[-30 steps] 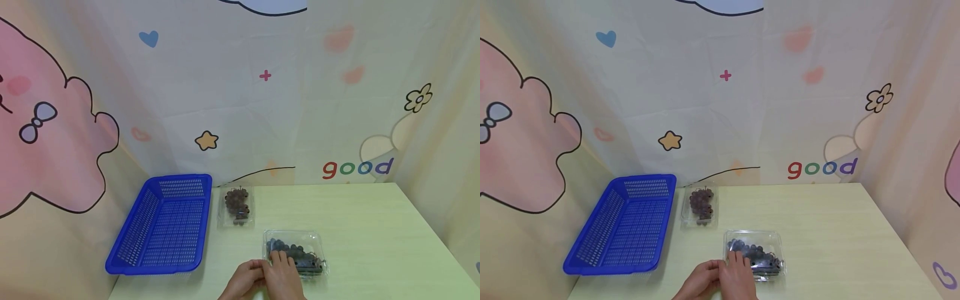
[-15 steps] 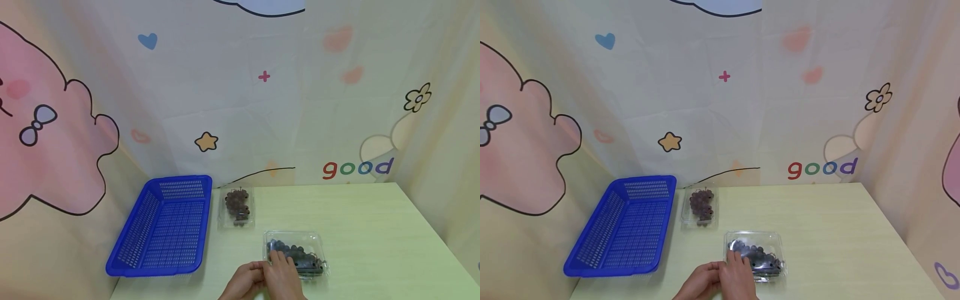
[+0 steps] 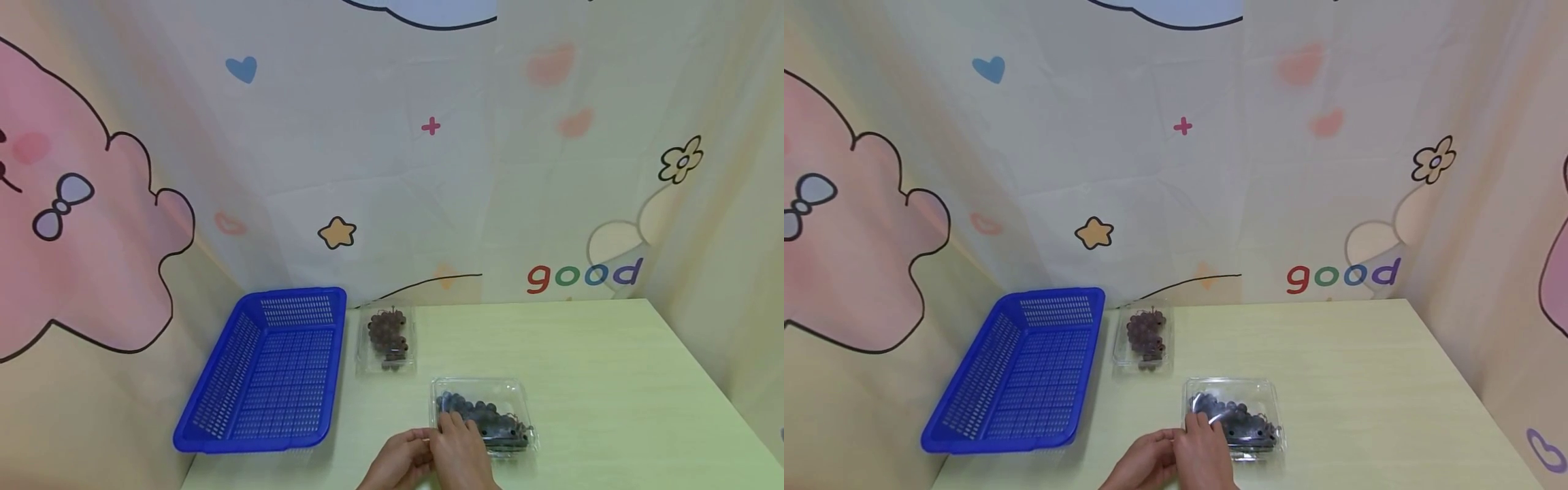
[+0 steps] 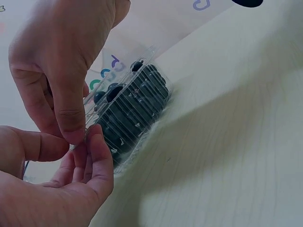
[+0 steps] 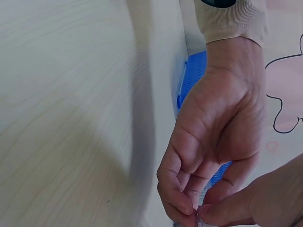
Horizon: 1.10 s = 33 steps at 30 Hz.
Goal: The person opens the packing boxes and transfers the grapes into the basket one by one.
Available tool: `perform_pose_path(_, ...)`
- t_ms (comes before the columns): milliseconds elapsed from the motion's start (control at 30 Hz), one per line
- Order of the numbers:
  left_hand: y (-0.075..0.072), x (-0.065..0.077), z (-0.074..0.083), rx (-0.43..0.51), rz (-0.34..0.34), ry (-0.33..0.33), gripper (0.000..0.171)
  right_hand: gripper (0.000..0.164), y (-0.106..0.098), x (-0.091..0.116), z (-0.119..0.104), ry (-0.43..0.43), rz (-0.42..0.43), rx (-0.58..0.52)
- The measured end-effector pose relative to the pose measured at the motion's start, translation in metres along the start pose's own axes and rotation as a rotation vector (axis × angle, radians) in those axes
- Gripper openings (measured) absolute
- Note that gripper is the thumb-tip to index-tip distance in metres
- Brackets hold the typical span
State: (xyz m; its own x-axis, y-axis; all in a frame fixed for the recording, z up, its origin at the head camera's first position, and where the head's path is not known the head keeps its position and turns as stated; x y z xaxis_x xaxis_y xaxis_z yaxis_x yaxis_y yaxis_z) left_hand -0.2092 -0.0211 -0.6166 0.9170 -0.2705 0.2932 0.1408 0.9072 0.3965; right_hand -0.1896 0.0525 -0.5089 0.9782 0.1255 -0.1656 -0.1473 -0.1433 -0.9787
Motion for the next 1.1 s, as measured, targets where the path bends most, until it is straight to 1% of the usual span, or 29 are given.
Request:
perform_pose_path(233,-0.0005,-0.0003,-0.0039,0.033,-0.017,-0.008,0.029,0.005,-0.0005,-0.0005,-0.0018,0.011,-0.021,-0.006)
perform_pose_path(400,0.0008,-0.0001,-0.0043,0.059,-0.014,-0.013,0.029,0.005,0.0004,-0.0011,-0.0031,0.007,-0.023,0.043)
perform_pose_path(600,0.0040,0.0004,-0.0048,0.083,-0.017,-0.018,0.028,0.010,-0.0022,-0.0003,-0.0038,-0.005,0.025,0.050)
perform_pose_path(867,0.0013,-0.0020,-0.0059,0.057,0.038,-0.036,0.023,0.012,-0.0025,0.0000,-0.0028,-0.019,0.060,0.028)
perform_pose_path(1100,0.0010,-0.0014,-0.0062,0.087,0.028,-0.020,0.016,0.014,-0.0058,0.0021,-0.0040,-0.054,0.123,0.054)
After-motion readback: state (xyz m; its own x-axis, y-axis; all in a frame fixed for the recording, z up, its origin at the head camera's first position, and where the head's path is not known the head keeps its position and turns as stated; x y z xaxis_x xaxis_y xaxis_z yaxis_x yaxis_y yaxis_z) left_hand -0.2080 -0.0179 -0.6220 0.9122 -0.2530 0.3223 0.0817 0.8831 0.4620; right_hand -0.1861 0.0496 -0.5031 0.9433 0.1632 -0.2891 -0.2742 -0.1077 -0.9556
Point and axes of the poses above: each hand's wrist, its own x-axis away from the middle knuckle, its own y-axis out of the palm, z = x × y, the point moved 9 cm from there along -x, towards the middle knuckle, and after that the axes turned 12 degrees about y, right-handed, at the moved point
